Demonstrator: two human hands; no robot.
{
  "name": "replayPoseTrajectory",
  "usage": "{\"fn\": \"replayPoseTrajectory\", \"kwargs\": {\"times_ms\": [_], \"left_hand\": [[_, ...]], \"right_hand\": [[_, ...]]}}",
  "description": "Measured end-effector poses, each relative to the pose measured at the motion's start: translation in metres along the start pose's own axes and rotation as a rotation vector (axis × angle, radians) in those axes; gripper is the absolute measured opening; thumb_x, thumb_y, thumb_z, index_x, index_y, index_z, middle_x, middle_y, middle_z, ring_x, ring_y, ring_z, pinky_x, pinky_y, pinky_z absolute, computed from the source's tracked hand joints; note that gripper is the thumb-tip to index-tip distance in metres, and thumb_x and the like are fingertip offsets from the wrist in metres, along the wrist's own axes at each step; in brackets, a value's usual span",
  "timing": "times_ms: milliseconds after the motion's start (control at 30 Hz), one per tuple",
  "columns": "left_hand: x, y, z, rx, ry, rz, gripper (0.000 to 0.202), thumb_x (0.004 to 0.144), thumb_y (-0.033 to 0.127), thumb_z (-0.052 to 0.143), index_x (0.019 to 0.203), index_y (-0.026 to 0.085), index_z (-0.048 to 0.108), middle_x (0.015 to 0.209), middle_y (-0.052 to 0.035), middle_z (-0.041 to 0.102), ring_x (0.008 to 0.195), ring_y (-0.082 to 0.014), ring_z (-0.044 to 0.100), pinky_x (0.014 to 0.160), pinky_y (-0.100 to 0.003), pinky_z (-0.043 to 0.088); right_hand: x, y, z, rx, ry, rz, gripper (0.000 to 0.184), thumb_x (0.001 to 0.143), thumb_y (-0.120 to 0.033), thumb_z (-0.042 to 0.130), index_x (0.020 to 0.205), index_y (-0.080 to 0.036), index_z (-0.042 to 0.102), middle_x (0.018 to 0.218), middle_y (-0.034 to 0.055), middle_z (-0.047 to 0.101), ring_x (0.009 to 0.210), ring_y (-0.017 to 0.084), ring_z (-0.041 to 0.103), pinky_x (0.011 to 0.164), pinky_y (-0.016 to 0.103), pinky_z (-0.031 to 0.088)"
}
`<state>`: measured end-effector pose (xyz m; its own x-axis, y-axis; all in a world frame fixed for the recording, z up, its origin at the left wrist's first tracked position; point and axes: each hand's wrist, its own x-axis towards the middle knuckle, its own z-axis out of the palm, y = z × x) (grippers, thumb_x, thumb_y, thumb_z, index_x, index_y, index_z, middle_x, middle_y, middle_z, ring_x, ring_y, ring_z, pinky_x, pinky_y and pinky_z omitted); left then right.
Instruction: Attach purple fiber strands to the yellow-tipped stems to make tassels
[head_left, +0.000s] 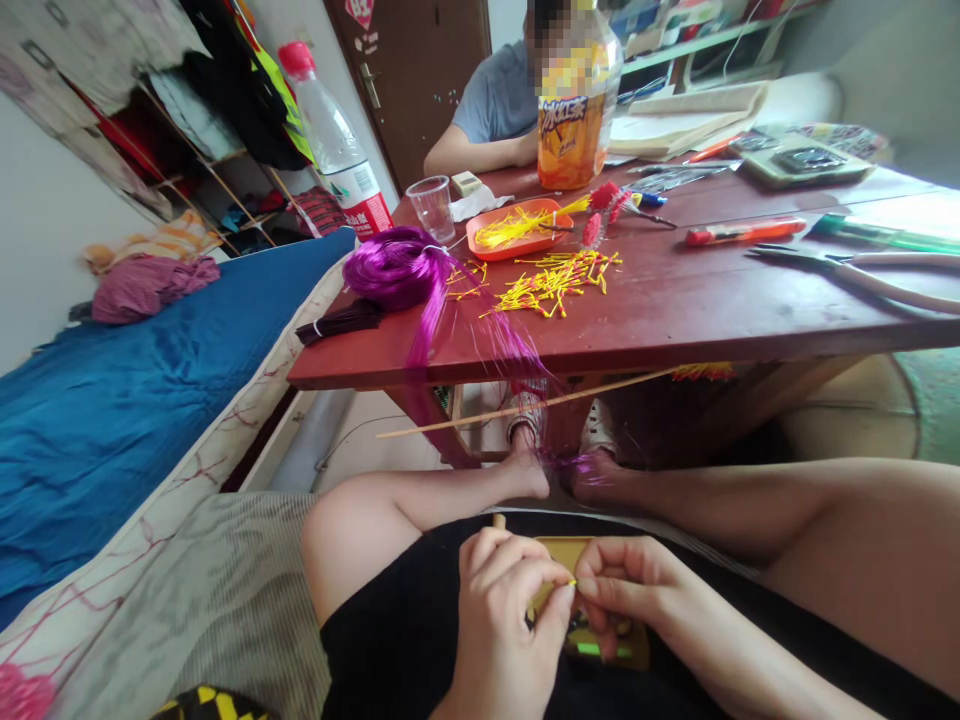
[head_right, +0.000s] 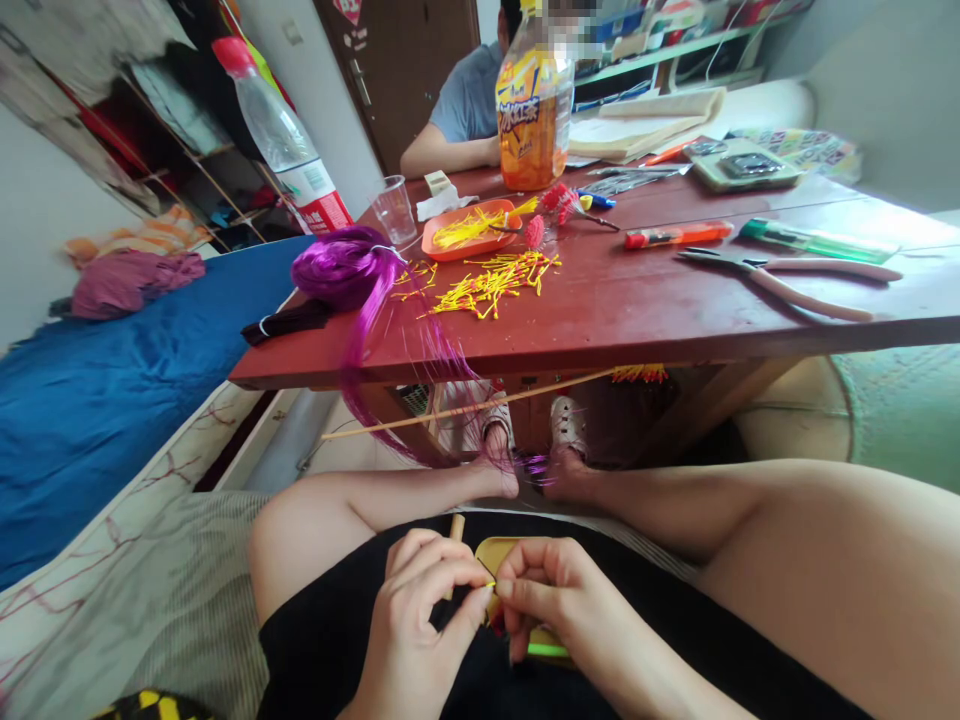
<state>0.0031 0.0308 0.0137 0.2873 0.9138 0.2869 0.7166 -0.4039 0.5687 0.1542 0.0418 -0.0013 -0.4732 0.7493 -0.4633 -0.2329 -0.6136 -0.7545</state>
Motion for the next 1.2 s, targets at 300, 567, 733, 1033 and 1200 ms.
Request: {"fn": "replayPoseTrajectory", "kwargs": {"times_ms": [300, 567, 733, 1033, 1200], "left_hand": [[0.000, 0.001, 0.002, -0.022, 0.002, -0.010, 0.015, 0.069, 0.004, 0.058, 0.061, 0.017, 0.056, 0.063, -0.0005, 0.061, 0.068, -0.0168, 0.053, 0.070, -0.034, 0.043], [-0.001, 0.000, 0.003, 0.036, 0.019, 0.022, 0.016, 0.069, 0.003, 0.057, 0.063, 0.018, 0.056, 0.064, 0.0005, 0.063, 0.068, -0.0165, 0.053, 0.070, -0.033, 0.041], [0.001, 0.003, 0.004, 0.036, 0.018, 0.003, 0.018, 0.067, 0.002, 0.056, 0.060, 0.018, 0.054, 0.061, 0.0013, 0.062, 0.067, -0.0160, 0.054, 0.070, -0.032, 0.041], [0.000, 0.004, 0.014, 0.017, 0.123, -0.057, 0.017, 0.063, 0.004, 0.050, 0.054, 0.018, 0.050, 0.055, 0.0001, 0.056, 0.061, -0.0167, 0.049, 0.065, -0.032, 0.039], [0.002, 0.003, 0.017, -0.544, -0.061, -0.630, 0.011, 0.065, 0.013, 0.049, 0.055, 0.018, 0.049, 0.055, 0.0019, 0.051, 0.056, -0.0137, 0.047, 0.055, -0.026, 0.039]], "right_hand": [[0.002, 0.004, 0.001, -0.059, 0.042, -0.016, 0.035, 0.060, -0.044, 0.071, 0.059, -0.015, 0.052, 0.047, -0.0033, 0.055, 0.042, 0.008, 0.049, 0.048, 0.021, 0.034], [0.002, 0.004, 0.001, -0.040, 0.040, -0.010, 0.034, 0.060, -0.043, 0.070, 0.058, -0.015, 0.051, 0.048, -0.0041, 0.054, 0.042, 0.008, 0.048, 0.047, 0.022, 0.035], [0.003, 0.006, 0.001, -0.050, 0.043, -0.023, 0.036, 0.061, -0.046, 0.069, 0.059, -0.016, 0.050, 0.048, -0.0042, 0.054, 0.042, 0.008, 0.048, 0.048, 0.022, 0.035], [-0.004, 0.011, 0.006, -0.470, 0.175, -0.203, 0.022, 0.079, -0.034, 0.050, 0.063, -0.019, 0.047, 0.055, -0.0030, 0.048, 0.051, 0.012, 0.045, 0.048, 0.022, 0.034], [-0.008, 0.022, 0.003, -1.008, 0.298, -0.522, 0.017, 0.088, -0.022, 0.039, 0.076, -0.020, 0.051, 0.065, 0.0015, 0.059, 0.056, 0.015, 0.055, 0.054, 0.024, 0.042]]}}
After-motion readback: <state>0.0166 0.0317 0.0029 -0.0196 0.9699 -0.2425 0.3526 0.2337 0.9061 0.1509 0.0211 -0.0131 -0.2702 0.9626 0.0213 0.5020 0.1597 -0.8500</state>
